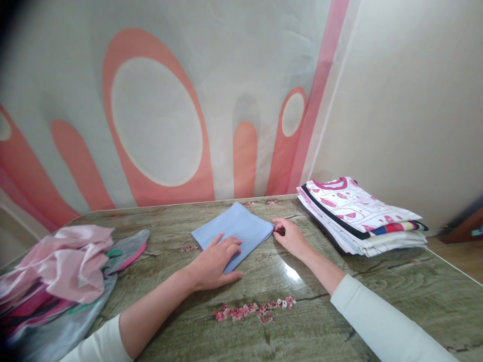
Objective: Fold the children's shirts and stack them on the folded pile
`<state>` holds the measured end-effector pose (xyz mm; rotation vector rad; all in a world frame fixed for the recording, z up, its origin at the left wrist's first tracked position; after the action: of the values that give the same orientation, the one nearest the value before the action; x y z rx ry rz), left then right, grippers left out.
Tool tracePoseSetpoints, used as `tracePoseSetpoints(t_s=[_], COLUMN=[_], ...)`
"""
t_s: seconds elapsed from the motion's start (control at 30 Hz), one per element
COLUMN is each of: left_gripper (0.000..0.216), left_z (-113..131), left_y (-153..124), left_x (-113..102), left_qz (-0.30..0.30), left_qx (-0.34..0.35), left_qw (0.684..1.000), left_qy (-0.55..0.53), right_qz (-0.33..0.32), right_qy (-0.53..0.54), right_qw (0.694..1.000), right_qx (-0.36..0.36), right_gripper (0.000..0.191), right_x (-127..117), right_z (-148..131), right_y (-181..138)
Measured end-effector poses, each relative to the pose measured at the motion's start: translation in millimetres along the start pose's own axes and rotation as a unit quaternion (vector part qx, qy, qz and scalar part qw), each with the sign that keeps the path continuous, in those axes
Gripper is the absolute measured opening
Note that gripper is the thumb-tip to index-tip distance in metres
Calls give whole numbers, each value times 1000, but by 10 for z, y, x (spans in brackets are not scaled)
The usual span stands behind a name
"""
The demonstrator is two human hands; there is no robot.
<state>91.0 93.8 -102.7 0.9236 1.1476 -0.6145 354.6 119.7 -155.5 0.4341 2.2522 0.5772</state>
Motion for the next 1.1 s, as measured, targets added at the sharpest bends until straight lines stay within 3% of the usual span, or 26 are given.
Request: tracePoseSetpoints(t_s=[0.13, 0.37, 0.73, 0.93, 1.1], left_gripper=[58, 49, 51, 69, 34], left_z=[47, 4, 55, 238, 375], left_y=[-21, -38, -36, -76, -31], left_x=[125, 210, 78, -14, -72], left_qz=[-10, -42, -65, -103, -106], left_qx=[4, 4, -5, -16, -55], left_qw=[1000, 998, 995, 986, 980], left_qy=[17, 56, 80, 130, 157], right_qz=[-3, 10, 18, 30, 18], right_qy=[15, 9, -19, -25, -16], right_qw=[1000, 999, 1000, 999, 999], right_qx=[26, 41, 8, 27, 26], right_gripper=[38, 40, 40, 41, 42], right_x=[22, 48, 51, 50, 71], right_z=[15, 23, -23, -40, -44], right_y=[-11, 0, 14, -13, -6])
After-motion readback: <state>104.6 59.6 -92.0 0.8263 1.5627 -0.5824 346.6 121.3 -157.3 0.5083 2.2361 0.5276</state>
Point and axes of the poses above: each hand's wrist, its own y-axis towards the middle knuckle, its own x-axis out of the palm, z = x × y, the point moved 3 cm from there along y, towards the middle knuckle, and after that the axes turned 10 degrees about z, right-handed, at the moved point
